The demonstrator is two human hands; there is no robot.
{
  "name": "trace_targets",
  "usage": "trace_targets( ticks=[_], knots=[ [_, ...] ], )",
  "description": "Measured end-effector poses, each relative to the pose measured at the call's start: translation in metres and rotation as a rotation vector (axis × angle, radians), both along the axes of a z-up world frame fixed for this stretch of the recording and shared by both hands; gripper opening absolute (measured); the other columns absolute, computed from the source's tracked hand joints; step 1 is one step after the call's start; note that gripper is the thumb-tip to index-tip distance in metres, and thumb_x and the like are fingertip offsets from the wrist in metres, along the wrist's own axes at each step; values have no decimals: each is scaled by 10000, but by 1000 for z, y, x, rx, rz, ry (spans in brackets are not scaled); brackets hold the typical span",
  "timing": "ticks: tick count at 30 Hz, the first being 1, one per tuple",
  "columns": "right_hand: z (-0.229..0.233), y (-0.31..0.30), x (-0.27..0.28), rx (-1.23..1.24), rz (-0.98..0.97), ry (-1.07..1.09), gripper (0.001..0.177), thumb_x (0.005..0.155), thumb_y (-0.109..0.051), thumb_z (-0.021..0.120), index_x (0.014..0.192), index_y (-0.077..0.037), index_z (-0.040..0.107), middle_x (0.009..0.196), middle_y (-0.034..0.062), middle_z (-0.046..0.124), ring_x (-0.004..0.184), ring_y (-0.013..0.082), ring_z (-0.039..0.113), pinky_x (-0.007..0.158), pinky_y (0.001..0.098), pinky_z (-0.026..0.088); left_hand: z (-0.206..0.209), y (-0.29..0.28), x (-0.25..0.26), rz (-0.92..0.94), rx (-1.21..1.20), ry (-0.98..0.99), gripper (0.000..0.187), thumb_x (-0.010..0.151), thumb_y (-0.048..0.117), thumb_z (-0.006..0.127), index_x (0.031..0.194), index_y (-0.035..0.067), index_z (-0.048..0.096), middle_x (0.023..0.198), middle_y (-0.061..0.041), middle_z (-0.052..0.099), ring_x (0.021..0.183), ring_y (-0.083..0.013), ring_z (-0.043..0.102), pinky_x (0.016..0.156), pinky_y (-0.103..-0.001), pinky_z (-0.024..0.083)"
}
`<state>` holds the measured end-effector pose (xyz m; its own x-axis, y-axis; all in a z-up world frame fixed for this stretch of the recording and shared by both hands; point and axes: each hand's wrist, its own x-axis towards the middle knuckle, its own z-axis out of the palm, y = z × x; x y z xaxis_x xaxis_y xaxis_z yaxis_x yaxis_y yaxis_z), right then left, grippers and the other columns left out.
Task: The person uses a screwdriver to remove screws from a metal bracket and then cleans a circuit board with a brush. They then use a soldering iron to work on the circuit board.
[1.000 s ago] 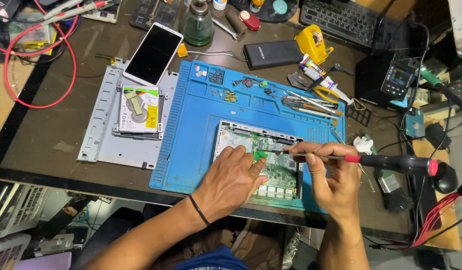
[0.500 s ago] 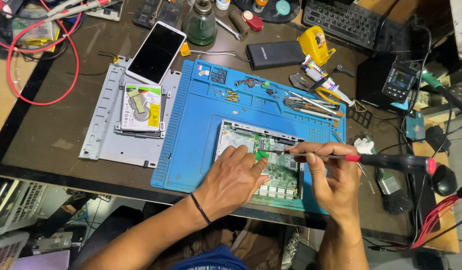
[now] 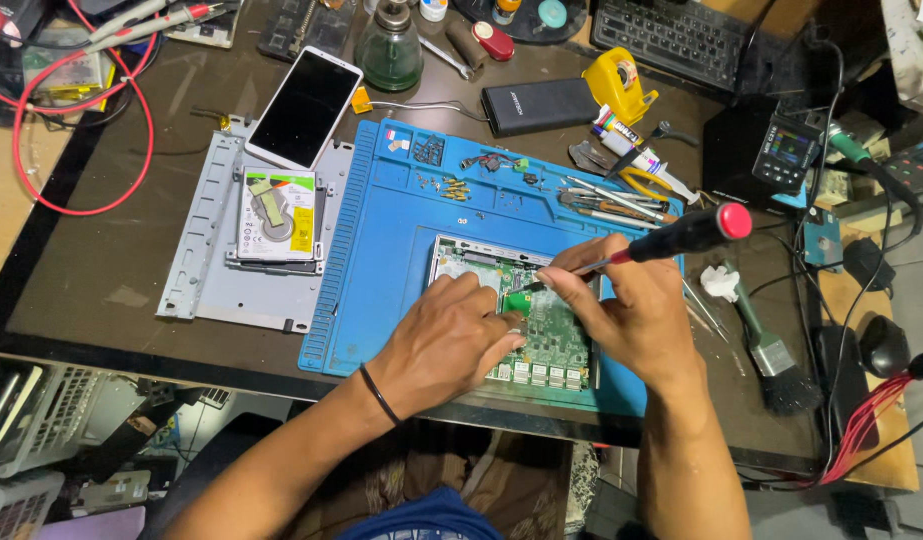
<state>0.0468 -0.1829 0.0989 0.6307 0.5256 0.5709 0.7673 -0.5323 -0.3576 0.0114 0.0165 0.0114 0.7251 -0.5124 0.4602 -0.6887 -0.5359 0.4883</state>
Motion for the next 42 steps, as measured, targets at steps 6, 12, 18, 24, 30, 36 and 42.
trace_targets(
  ticks=[6,12,18,24,30,36,42],
  knots=[
    [-13,-11,6,13,-102,8,313,940,-150,809,700,-112,610,519,5,572,445,224,568,455,274,441,29,17,18,122,-295,74,198,906,224,778,1035,74,768,796,-60,571,853,-272,550,785,-427,475],
    [-4,-2,6,-131,-148,62,478,990,-335,725,641,-119,480,449,76,463,470,333,532,465,376,402,31,-8,40,-12,-520,171,344,748,139,902,1044,130,728,911,-48,680,1005,-317,633,946,-478,494],
    [15,0,-4,-99,-117,35,233,960,-351,762,968,-132,684,773,78,692,652,302,648,536,443,498,12,-16,53,-8,-622,178,89,900,286,774,831,237,749,851,52,741,1015,-212,724,893,-366,490],
    [23,-4,-5,146,46,228,287,973,16,660,1254,-10,715,1002,138,762,893,262,696,697,382,590,31,-11,55,-148,-628,203,123,874,183,813,833,111,722,799,-82,722,910,-354,726,869,-481,515],
    [52,-1,-21,348,24,176,547,997,-296,601,1343,93,435,951,215,618,1021,329,695,950,394,575,32,-17,51,-104,-505,188,157,836,235,826,775,172,696,850,37,745,830,-178,638,807,-349,468],
    [108,-3,-40,-150,-86,-102,262,1061,-14,712,1246,127,591,1250,270,674,1167,395,665,1029,441,525,28,-19,54,-112,-500,182,162,830,226,842,782,178,695,849,34,737,822,-176,605,810,-345,454],
    [123,-17,-46,-508,-293,-269,296,1163,-300,774,1248,-16,771,919,52,716,759,209,661,676,352,476,26,-23,56,-124,-510,157,272,800,219,881,753,182,615,822,42,688,783,-181,556,777,-338,408]
  ],
)
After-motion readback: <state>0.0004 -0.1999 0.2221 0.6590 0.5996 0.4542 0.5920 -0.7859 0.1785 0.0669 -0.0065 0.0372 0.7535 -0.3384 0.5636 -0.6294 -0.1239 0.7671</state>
